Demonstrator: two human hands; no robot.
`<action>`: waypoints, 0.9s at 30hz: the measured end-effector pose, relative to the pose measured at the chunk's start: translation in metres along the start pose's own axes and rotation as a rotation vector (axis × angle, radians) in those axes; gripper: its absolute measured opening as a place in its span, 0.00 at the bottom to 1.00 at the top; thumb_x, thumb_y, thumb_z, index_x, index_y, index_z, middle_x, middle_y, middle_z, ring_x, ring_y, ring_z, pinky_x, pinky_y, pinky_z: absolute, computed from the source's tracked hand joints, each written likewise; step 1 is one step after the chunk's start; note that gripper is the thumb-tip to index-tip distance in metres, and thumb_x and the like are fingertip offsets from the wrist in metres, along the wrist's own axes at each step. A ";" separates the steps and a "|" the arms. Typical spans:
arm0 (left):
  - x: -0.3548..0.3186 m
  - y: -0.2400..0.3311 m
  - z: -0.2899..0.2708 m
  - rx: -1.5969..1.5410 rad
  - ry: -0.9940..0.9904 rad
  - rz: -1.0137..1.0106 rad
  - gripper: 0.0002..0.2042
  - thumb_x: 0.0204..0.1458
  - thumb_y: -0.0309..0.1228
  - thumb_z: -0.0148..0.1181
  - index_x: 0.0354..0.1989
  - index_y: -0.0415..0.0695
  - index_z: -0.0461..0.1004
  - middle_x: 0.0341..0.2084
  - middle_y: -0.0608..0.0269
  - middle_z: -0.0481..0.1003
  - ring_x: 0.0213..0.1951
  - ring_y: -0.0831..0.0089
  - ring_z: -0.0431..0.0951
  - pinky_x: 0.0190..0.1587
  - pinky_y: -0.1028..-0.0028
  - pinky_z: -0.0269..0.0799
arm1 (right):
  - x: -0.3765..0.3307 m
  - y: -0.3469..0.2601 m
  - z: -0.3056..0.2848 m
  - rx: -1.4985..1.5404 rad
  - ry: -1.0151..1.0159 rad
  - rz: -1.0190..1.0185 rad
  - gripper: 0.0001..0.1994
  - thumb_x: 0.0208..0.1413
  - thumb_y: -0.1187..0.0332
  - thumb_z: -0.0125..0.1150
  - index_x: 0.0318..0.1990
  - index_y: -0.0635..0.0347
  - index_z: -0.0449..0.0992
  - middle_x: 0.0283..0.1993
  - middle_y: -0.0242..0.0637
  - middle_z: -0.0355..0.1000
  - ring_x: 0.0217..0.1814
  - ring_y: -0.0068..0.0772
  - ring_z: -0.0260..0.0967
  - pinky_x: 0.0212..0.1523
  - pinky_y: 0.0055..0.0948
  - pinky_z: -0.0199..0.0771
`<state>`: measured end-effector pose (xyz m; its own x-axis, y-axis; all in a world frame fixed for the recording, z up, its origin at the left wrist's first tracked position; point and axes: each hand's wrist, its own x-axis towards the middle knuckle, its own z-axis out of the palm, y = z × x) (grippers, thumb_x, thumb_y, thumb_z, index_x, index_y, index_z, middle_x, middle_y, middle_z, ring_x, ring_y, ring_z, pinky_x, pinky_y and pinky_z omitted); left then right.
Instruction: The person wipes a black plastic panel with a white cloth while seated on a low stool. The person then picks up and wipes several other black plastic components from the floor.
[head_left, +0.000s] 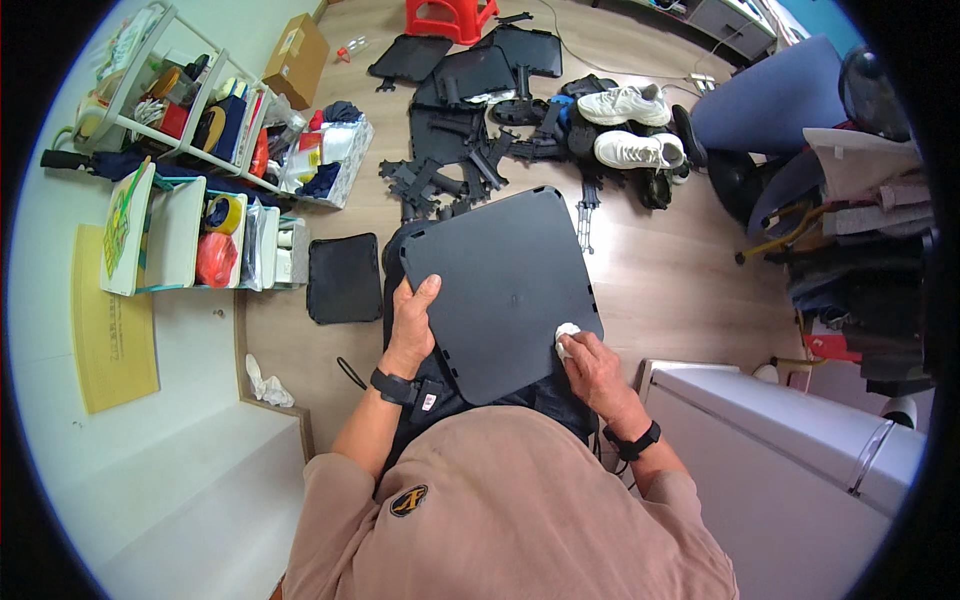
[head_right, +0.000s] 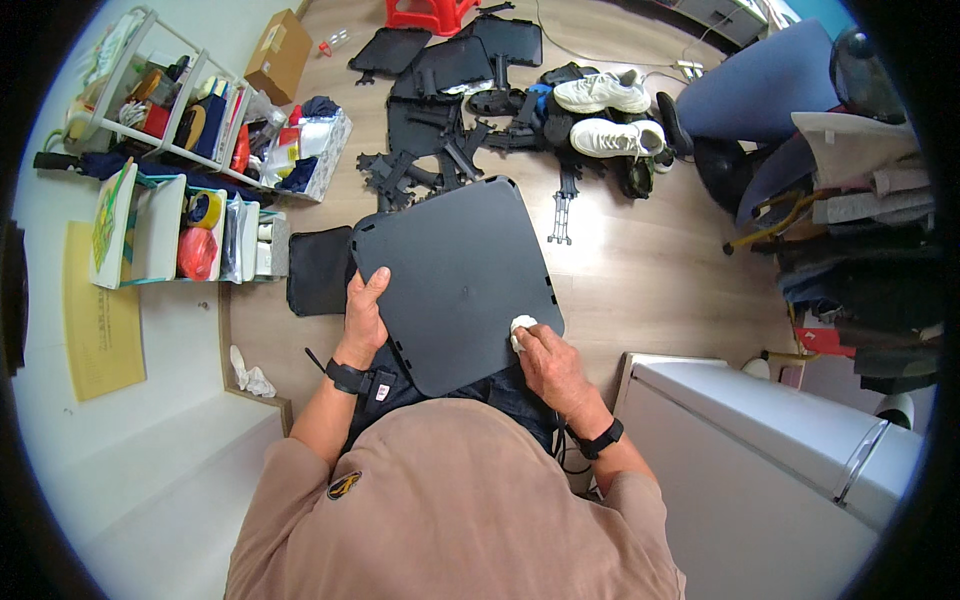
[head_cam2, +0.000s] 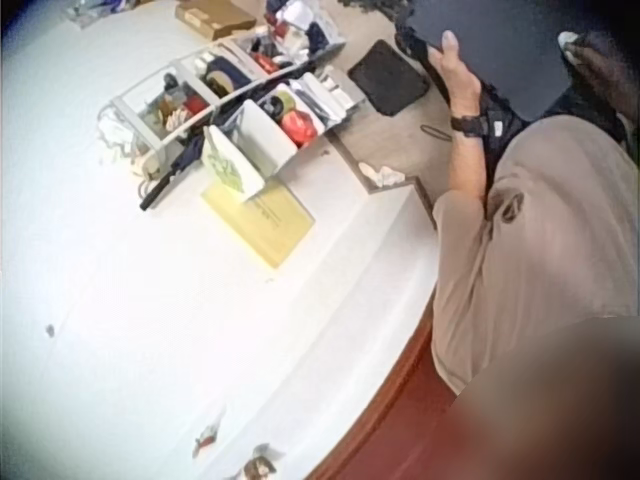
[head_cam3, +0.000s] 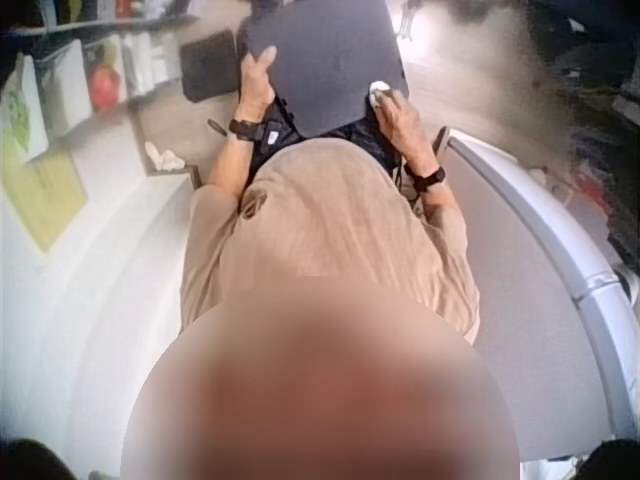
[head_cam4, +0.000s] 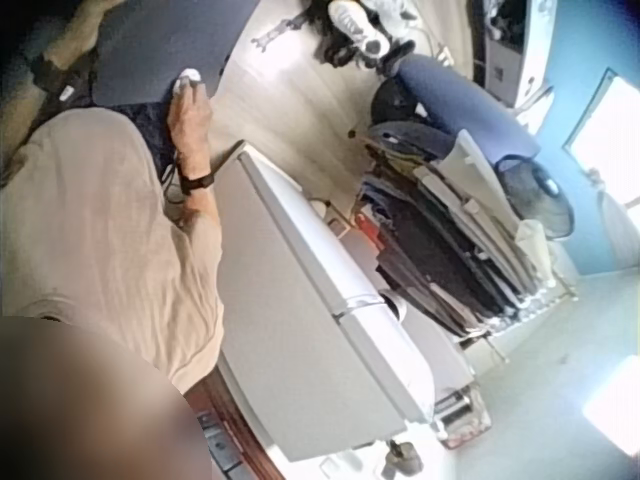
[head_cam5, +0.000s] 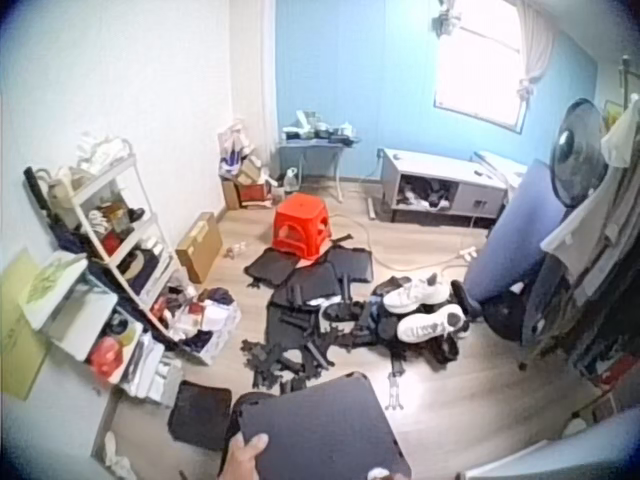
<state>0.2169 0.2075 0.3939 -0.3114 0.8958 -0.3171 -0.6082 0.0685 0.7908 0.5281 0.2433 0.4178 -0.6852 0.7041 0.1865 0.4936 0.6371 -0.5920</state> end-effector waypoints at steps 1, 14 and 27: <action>0.000 0.001 0.001 -0.006 -0.003 -0.011 0.24 0.64 0.36 0.61 0.65 0.38 0.70 0.57 0.57 0.76 0.57 0.66 0.76 0.61 0.65 0.73 | -0.004 -0.002 0.001 0.004 -0.004 -0.002 0.21 0.50 0.84 0.66 0.54 0.64 0.75 0.46 0.46 0.75 0.43 0.50 0.78 0.42 0.40 0.82; -0.027 0.004 -0.002 -0.059 -0.019 -0.264 0.26 0.59 0.33 0.64 0.65 0.37 0.68 0.59 0.54 0.75 0.60 0.61 0.74 0.67 0.60 0.67 | -0.001 -0.025 0.014 0.060 -0.001 -0.054 0.20 0.52 0.81 0.66 0.55 0.67 0.74 0.45 0.45 0.73 0.43 0.47 0.77 0.41 0.40 0.81; -0.035 -0.018 -0.005 -0.086 -0.062 -0.285 0.26 0.63 0.34 0.65 0.67 0.39 0.67 0.60 0.57 0.74 0.61 0.63 0.74 0.66 0.60 0.68 | 0.051 -0.054 0.047 0.110 -0.286 -0.537 0.20 0.53 0.73 0.59 0.54 0.73 0.74 0.42 0.47 0.69 0.40 0.45 0.76 0.37 0.38 0.82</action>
<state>0.2354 0.1726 0.3885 -0.0758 0.8712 -0.4851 -0.7251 0.2857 0.6265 0.4411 0.2299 0.4225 -0.9466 0.1721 0.2727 -0.0081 0.8327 -0.5537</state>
